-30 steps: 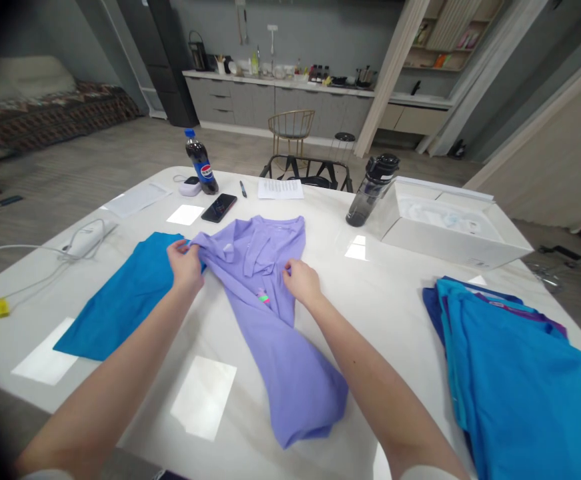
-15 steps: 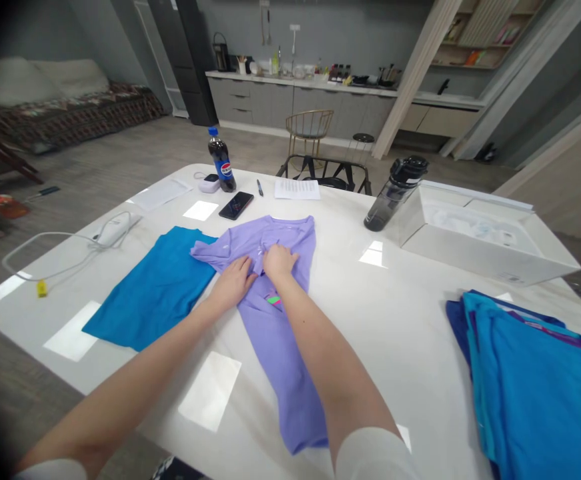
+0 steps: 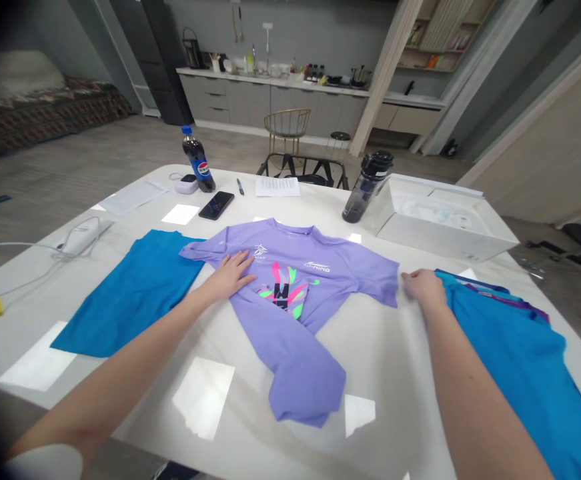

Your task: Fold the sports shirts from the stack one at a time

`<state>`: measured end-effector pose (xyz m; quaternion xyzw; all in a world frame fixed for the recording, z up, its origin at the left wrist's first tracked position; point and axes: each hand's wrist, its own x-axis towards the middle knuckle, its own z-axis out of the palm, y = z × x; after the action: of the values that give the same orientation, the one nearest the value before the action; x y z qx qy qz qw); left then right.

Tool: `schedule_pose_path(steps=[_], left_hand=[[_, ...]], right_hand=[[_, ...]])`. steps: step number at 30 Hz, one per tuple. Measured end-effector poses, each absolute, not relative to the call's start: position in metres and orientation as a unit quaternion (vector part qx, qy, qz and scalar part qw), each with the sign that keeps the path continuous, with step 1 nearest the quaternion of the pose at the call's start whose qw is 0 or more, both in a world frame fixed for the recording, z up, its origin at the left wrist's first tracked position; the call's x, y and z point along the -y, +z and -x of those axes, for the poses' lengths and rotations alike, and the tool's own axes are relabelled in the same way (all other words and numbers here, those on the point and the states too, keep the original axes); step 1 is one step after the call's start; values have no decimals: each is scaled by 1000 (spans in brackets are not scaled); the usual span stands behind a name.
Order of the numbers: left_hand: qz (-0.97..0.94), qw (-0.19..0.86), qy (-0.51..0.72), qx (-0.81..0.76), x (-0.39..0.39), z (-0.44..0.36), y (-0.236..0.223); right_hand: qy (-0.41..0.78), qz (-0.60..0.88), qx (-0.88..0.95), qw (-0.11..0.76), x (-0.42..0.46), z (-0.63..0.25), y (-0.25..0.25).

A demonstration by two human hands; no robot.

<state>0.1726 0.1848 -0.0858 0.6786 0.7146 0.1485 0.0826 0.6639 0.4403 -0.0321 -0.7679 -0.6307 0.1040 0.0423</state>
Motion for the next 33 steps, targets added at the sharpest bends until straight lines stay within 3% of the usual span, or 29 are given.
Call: schedule_pose_path(steps=[6, 11, 17, 26, 29, 33], left_hand=[[-633, 20, 216, -743, -231, -176, -71], [-494, -79, 155, -852, -273, -141, -66], [-490, -49, 85, -866, -297, -110, -66], [-519, -37, 194, -832, -363, -123, -76], [-580, -55, 218, -783, -360, -139, -71], [-679, 0, 165, -715, -326, -168, -73]], right_hand=[[16, 637, 759, 134, -397, -601, -43], [34, 668, 738, 93, -410, -547, -54], [59, 666, 742, 52, -443, -551, -69], [1, 702, 706, 90, -508, -583, -82], [-3, 695, 713, 96, -515, -579, -82], [-14, 700, 706, 104, -501, -569, -80]])
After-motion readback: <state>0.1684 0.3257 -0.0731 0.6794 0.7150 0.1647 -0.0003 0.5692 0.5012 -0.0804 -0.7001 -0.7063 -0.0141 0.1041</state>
